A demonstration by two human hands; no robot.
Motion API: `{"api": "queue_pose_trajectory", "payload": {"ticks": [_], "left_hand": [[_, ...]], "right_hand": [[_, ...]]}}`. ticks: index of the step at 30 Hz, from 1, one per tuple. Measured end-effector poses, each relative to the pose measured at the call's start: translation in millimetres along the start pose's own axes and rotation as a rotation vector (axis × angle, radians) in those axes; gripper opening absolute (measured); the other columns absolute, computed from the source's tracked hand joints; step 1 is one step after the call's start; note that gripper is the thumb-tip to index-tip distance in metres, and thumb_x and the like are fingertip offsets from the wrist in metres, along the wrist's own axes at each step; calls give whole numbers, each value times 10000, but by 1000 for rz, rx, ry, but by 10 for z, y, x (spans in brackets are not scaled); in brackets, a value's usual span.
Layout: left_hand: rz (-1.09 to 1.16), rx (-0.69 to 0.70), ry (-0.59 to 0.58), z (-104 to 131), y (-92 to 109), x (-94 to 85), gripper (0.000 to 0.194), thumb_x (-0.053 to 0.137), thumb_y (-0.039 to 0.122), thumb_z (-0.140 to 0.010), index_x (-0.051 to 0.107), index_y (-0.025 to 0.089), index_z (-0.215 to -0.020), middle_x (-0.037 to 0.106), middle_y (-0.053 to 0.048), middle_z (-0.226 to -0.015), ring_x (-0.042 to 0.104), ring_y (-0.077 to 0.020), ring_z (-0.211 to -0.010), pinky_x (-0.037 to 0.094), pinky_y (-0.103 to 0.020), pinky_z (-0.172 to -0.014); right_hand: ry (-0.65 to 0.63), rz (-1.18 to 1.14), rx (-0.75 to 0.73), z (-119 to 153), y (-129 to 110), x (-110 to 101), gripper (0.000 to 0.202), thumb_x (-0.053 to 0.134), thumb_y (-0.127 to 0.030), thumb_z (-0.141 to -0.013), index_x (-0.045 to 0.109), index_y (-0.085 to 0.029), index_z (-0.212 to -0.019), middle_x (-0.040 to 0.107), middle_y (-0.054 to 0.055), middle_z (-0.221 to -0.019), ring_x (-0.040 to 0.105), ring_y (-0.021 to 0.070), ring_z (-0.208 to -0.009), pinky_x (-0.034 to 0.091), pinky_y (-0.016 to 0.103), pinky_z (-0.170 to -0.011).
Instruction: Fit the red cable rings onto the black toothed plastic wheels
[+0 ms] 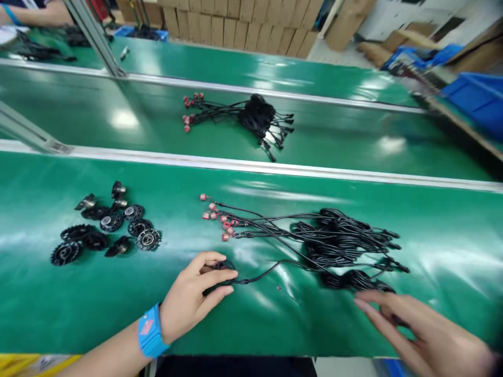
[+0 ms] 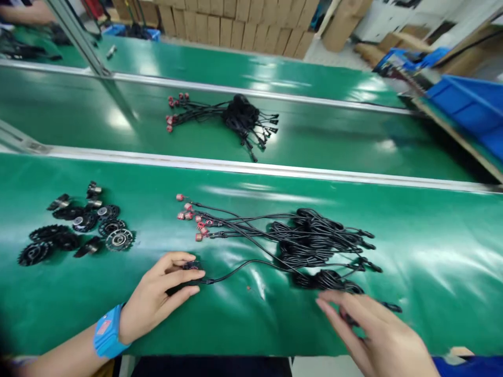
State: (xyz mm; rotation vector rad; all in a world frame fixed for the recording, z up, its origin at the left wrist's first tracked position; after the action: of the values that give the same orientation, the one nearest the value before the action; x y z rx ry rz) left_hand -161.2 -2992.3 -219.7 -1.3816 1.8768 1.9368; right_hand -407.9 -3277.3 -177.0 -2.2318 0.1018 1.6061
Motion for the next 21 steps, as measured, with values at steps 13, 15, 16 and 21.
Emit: {"api": "queue_pose_trajectory", "payload": {"ticks": [13,15,16,21], "left_hand": [[-139,10,27,-33,79,-116,213,638,388,-926,774,351,-1086,674,-61,-1220,681,-206,-1061,607,-341,-921],[-152,23,47,-38,122,-161,209,646,392,-920,775,357,-1080,679,-55,-1217,688,-203,-1054,607,-333,-922],[-157,29,62,-51,150,-195,205,653,392,-916,776,359,-1076,679,-52,-1217,691,-201,-1051,607,-326,-919],[-118,98,158,-378,491,-415,189,684,379,-896,780,359,-1059,678,-50,-1205,683,-202,-1075,603,-319,-924]], "right_hand": [[210,328,89,-56,204,359,347,495,-372,-1007,662,-293,-1300,691,30,-992,603,79,-541,405,187,-378],[242,292,10,-63,199,353,284,505,-334,-1002,733,-293,-1167,667,29,-976,566,61,-532,419,177,-417],[258,246,-22,-51,185,326,265,513,-321,-996,746,-275,-1114,666,41,-1006,578,66,-559,449,177,-452],[341,-200,88,91,150,-69,212,567,-288,-953,650,-223,-1138,702,71,-1133,715,183,-919,580,200,-604]]}}
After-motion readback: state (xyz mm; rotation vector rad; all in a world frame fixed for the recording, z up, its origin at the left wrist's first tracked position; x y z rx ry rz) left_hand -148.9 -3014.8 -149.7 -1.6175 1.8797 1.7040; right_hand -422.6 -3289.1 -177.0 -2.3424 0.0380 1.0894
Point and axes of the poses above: each hand's wrist, its own z-axis away from the middle knuckle, its own x-axis out of the palm, y = z × x, the point moved 6 cm from there along -z, towards the middle knuckle
